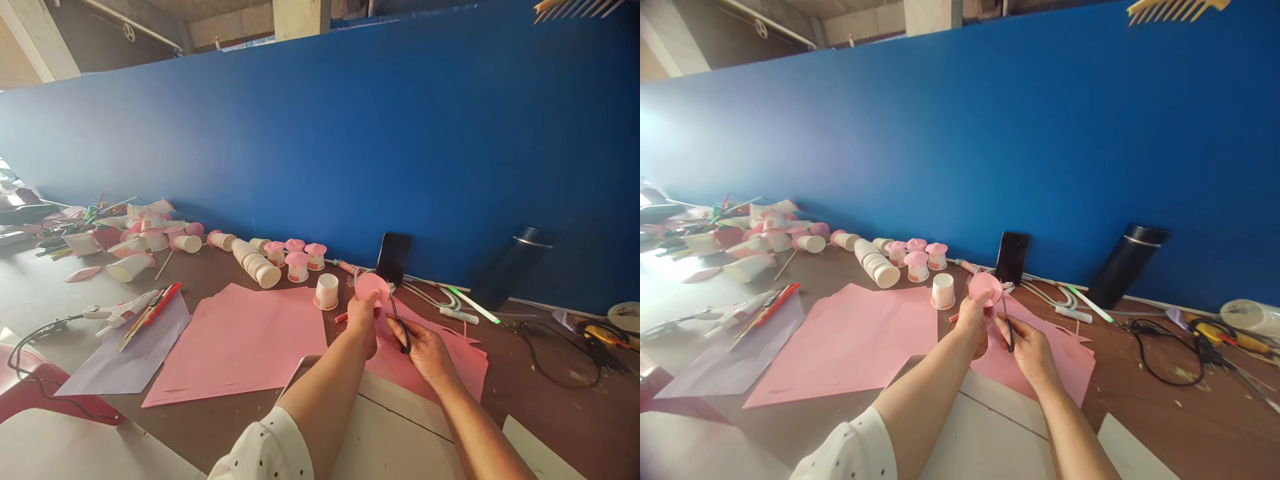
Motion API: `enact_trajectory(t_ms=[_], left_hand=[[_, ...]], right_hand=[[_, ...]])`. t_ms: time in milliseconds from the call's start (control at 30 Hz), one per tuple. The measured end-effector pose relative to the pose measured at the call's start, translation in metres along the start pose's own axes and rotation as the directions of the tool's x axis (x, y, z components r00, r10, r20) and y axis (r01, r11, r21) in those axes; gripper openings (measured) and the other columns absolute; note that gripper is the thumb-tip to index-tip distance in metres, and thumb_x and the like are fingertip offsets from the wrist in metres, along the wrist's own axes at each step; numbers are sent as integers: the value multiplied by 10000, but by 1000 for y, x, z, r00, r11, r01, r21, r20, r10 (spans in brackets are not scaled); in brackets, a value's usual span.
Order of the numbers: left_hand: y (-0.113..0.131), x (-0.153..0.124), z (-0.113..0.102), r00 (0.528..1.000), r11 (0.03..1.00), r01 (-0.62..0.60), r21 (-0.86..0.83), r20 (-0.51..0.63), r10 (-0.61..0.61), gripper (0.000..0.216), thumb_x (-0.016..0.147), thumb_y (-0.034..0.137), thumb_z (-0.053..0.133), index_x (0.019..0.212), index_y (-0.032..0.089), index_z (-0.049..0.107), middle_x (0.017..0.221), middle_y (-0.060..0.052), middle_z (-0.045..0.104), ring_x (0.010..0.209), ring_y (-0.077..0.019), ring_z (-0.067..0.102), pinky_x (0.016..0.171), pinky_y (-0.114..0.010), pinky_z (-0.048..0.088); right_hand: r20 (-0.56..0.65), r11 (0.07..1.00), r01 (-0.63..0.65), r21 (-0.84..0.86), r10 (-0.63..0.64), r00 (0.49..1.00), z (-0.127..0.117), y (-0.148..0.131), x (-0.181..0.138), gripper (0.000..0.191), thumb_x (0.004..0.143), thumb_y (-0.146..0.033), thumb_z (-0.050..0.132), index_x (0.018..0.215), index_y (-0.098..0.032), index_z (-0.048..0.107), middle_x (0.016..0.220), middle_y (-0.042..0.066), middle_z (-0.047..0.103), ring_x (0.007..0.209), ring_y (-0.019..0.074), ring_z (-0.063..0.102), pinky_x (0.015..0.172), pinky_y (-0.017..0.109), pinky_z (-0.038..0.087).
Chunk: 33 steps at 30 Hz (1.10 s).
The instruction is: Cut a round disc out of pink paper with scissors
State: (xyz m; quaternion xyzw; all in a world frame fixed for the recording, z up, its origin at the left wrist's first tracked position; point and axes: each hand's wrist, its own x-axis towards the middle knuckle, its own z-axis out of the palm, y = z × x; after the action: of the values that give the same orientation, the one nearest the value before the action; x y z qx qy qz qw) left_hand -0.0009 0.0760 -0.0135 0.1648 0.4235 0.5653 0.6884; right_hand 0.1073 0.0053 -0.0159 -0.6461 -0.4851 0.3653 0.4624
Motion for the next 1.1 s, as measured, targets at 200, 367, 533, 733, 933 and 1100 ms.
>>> enact_trajectory(t_ms=[200,367,533,733,933,1100], left_hand=[[-1,5,1,1000,1000,-5,-4,20,5,285,726,285,819,915,165,643,780,-10,559,632,-109,490,681,-261,443],[-2,9,0,999,1000,3,14,38,-4,309,685,303,856,805,164,608,698,4,507,609,-113,453,637,-265,418],[-2,6,-1,999,999,2,37,38,-4,320,699,346,854,822,166,619,684,4,511,606,-124,465,617,-269,403],[-2,4,0,999,1000,13,5,45,-13,341,688,337,869,824,164,608,708,7,517,619,-119,482,664,-274,416],[-3,4,1,999,1000,4,2,33,-4,285,712,276,822,893,154,639,718,0,553,608,-116,482,639,-264,408],[-4,4,1,997,999,-45,8,64,45,331,682,299,837,917,140,665,737,-12,581,590,-108,467,611,-262,405]], right_hand=[[2,999,-35,5,35,999,2,-1,1,654,640,-684,787,1040,-169,834,564,-20,631,601,188,569,552,280,372],[3,999,-33,15,33,999,2,-4,-1,631,639,-673,793,1029,-178,834,575,-21,642,608,187,572,555,278,373],[-6,999,-28,41,28,1000,3,-7,-4,616,615,-668,811,988,-180,839,578,-18,648,624,198,581,582,289,394],[0,996,-25,85,25,1000,4,-6,-4,597,596,-637,846,981,-182,842,607,-18,663,648,202,602,617,291,427],[2,995,-34,88,34,999,3,-5,-4,596,602,-637,845,986,-181,841,609,-16,664,657,209,621,609,287,433],[-3,997,-36,66,36,999,4,-8,-4,621,597,-670,827,973,-175,841,614,-1,674,654,224,634,601,297,443]])
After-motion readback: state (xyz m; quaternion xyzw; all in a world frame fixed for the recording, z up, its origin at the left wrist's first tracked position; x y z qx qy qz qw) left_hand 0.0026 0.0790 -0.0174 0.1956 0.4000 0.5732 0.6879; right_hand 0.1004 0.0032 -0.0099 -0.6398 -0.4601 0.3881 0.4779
